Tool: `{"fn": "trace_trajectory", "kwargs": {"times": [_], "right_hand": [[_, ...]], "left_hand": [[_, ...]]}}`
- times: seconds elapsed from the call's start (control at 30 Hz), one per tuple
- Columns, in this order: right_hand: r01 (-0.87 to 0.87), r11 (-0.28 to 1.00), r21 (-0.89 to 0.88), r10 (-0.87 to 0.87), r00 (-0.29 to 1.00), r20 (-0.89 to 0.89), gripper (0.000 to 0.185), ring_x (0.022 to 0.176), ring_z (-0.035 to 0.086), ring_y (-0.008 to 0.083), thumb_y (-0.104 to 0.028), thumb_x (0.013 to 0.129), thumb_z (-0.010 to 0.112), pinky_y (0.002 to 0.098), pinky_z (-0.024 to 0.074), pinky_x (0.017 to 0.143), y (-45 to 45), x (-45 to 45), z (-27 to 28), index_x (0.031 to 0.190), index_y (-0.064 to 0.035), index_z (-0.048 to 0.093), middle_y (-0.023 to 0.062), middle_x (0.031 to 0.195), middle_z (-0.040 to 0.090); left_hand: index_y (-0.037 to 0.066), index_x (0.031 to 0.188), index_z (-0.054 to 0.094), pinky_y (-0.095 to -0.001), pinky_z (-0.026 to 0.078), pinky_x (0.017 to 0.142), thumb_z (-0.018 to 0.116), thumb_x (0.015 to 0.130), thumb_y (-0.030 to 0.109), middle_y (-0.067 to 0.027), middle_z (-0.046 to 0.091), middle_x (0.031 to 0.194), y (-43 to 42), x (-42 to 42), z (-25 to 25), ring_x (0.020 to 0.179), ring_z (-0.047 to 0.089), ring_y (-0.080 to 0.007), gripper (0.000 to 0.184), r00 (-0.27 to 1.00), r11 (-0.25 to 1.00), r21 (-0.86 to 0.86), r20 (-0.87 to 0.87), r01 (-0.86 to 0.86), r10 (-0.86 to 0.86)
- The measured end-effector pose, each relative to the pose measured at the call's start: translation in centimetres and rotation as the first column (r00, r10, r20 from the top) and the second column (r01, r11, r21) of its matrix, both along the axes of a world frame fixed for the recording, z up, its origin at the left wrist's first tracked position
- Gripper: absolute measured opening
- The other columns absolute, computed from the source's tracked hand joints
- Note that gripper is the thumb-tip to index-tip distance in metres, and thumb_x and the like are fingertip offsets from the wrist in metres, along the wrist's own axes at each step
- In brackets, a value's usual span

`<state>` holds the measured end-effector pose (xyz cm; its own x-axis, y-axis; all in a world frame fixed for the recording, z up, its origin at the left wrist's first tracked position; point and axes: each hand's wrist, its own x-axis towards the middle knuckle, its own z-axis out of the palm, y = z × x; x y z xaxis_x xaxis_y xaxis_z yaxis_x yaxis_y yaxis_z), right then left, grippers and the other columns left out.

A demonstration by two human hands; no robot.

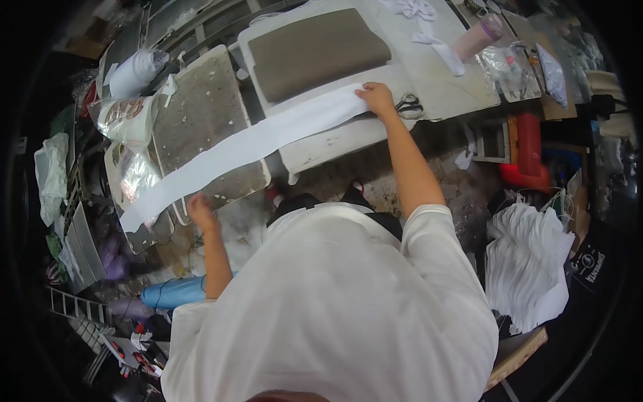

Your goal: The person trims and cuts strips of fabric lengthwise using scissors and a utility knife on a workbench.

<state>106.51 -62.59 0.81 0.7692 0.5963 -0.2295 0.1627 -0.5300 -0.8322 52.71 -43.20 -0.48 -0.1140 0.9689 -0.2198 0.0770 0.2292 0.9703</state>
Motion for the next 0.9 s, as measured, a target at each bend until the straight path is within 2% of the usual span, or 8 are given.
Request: {"fn": "trace_trajectory", "kwargs": {"times": [0.2, 0.3, 0.33, 0.43, 0.53, 0.63, 0.77, 0.9], "right_hand": [[-0.163, 0.980, -0.111, 0.165, 0.986, 0.009, 0.023, 0.056, 0.062, 0.0164, -0.023, 0.081, 0.072, 0.0311, 0.0498, 0.055, -0.7, 2.3, -0.4, 0.092, -0.0023, 0.069, 0.0088, 0.073, 0.069], [-0.178, 0.976, -0.122, 0.168, 0.982, -0.087, 0.020, 0.071, 0.068, 0.0261, -0.021, 0.077, 0.073, 0.0366, 0.0532, 0.067, -0.9, 3.6, -0.7, 0.087, -0.0048, 0.069, 0.0124, 0.078, 0.070], [-0.187, 0.962, -0.199, 0.224, 0.957, 0.184, 0.013, 0.077, 0.066, 0.0298, -0.011, 0.076, 0.067, 0.0393, 0.0526, 0.073, -1.5, 3.5, 0.4, 0.087, -0.0059, 0.069, 0.0128, 0.078, 0.068], [-0.373, 0.815, -0.444, 0.543, 0.760, 0.357, 0.024, 0.087, 0.061, 0.0342, -0.004, 0.073, 0.061, 0.0428, 0.0496, 0.082, -5.5, 4.9, 3.0, 0.096, -0.0067, 0.068, 0.0144, 0.092, 0.064], [-0.492, 0.756, -0.433, 0.655, 0.585, 0.479, 0.033, 0.095, 0.056, 0.0369, -0.001, 0.073, 0.056, 0.0450, 0.0462, 0.088, -9.3, 6.5, 3.2, 0.104, -0.0064, 0.065, 0.0171, 0.107, 0.056], [-0.637, 0.684, -0.356, 0.717, 0.496, 0.491, 0.035, 0.098, 0.056, 0.0380, 0.001, 0.073, 0.055, 0.0444, 0.0466, 0.088, -10.1, 7.5, 4.2, 0.107, -0.0042, 0.063, 0.0191, 0.114, 0.053], [-0.680, 0.625, -0.383, 0.780, 0.525, 0.340, 0.035, 0.102, 0.057, 0.0371, 0.002, 0.075, 0.054, 0.0441, 0.0477, 0.087, -10.6, 10.2, 3.6, 0.109, -0.0035, 0.063, 0.0200, 0.111, 0.054], [-0.725, 0.559, -0.403, 0.828, 0.464, 0.316, 0.040, 0.094, 0.056, 0.0342, 0.000, 0.071, 0.060, 0.0428, 0.0484, 0.081, -11.5, 13.6, 4.7, 0.110, -0.0070, 0.064, 0.0163, 0.101, 0.053]], "left_hand": [[0.006, 0.099, 0.056, -0.0226, 0.045, 0.062, 0.065, 0.090, 0.013, -0.0027, 0.060, 0.081, -8.1, 11.6, 2.2, 0.070, 0.055, -0.0093, 0.014, 0.937, 0.940, -0.059, 0.120, 0.337, -0.328], [0.003, 0.095, 0.062, -0.0233, 0.046, 0.067, 0.063, 0.091, 0.010, -0.0041, 0.062, 0.083, -9.7, 17.6, 1.1, 0.073, 0.057, -0.0100, 0.009, 0.865, 0.864, -0.033, 0.039, 0.502, -0.501], [0.002, 0.094, 0.063, -0.0242, 0.047, 0.068, 0.063, 0.091, 0.009, -0.0050, 0.063, 0.084, -10.3, 20.6, 1.9, 0.074, 0.058, -0.0113, 0.008, 0.825, 0.825, 0.033, -0.078, 0.564, -0.560], [0.000, 0.089, 0.065, -0.0282, 0.048, 0.069, 0.064, 0.087, 0.007, -0.0089, 0.064, 0.086, -11.7, 30.0, 3.8, 0.075, 0.060, -0.0183, 0.008, 0.730, 0.704, 0.213, -0.315, 0.678, -0.607], [0.002, 0.087, 0.066, -0.0346, 0.049, 0.072, 0.067, 0.083, 0.009, -0.0108, 0.064, 0.087, -12.2, 37.4, 3.9, 0.078, 0.060, -0.0244, 0.008, 0.687, 0.666, 0.194, -0.327, 0.721, -0.649], [0.002, 0.089, 0.065, -0.0396, 0.050, 0.075, 0.072, 0.080, 0.017, -0.0128, 0.063, 0.089, -13.3, 42.1, 3.4, 0.087, 0.060, -0.0273, 0.020, 0.570, 0.598, 0.123, -0.499, 0.792, -0.653], [-0.005, 0.107, 0.057, -0.0399, 0.051, 0.086, 0.076, 0.071, 0.031, -0.0194, 0.060, 0.105, -13.6, 46.0, 2.6, 0.103, 0.057, -0.0309, 0.055, 0.309, 0.643, -0.269, -0.704, 0.717, -0.640], [-0.006, 0.105, 0.056, -0.0418, 0.050, 0.091, 0.073, 0.069, 0.026, -0.0225, 0.059, 0.109, -13.4, 48.2, 4.4, 0.107, 0.057, -0.0347, 0.051, 0.277, 0.701, -0.475, -0.684, 0.532, -0.675]]}}
